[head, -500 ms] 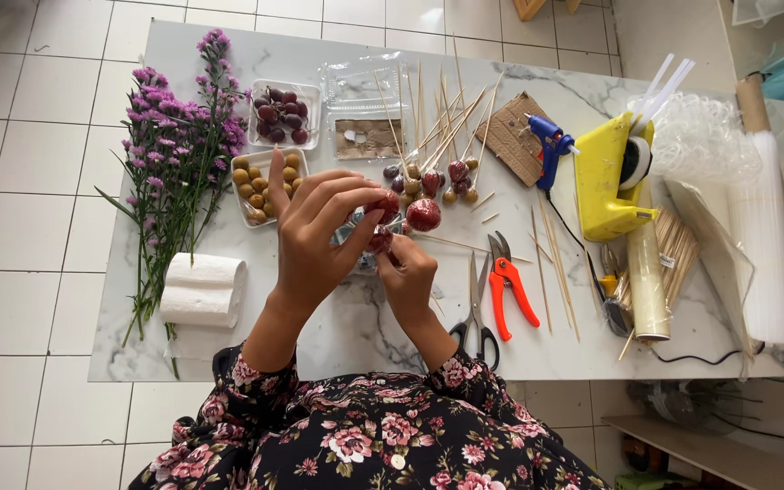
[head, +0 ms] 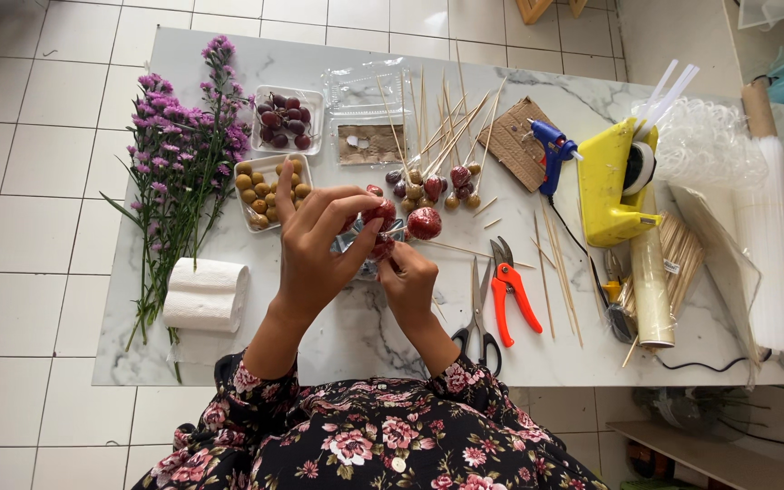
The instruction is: The person prepares fruit skewers by placing grapes and other small round food items onto wooden sticks and then arranging the skewers into a base.
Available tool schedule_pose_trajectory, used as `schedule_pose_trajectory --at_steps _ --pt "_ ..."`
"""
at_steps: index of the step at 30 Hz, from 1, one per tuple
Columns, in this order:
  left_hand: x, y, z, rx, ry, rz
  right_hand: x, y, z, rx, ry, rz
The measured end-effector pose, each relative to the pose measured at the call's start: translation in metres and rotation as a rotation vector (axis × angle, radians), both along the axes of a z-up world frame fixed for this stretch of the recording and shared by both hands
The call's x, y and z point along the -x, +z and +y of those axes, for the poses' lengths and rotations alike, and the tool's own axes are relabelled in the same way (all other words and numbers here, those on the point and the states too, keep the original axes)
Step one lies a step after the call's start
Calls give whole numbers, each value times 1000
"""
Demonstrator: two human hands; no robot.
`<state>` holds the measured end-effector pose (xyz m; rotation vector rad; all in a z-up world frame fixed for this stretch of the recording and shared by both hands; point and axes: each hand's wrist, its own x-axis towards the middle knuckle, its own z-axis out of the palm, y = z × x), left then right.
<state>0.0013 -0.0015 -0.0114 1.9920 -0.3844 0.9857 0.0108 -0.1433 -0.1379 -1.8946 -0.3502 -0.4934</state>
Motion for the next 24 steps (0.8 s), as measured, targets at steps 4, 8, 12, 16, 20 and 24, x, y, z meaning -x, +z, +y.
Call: schedule_pose_trajectory --at_steps 4,8,12,16,20,24 --pt "-2 -8 -2 36 -13 14 -2 -5 0 2 -3 14" --pt "0 -5 -4 57 -18 45 -3 -7 -1 -20 -9 38" --pt "1 -3 -4 40 -10 78 -3 -8 -1 -33 -6 18" --pt "3 -6 -1 40 -8 101 3 4 -13 -65 17 -56" --pt "4 -26 12 113 45 72 -34 -18 -56 -6 -240 -108" --pt "20 -58 27 257 205 181 -130 -31 -110 246 -178 64"
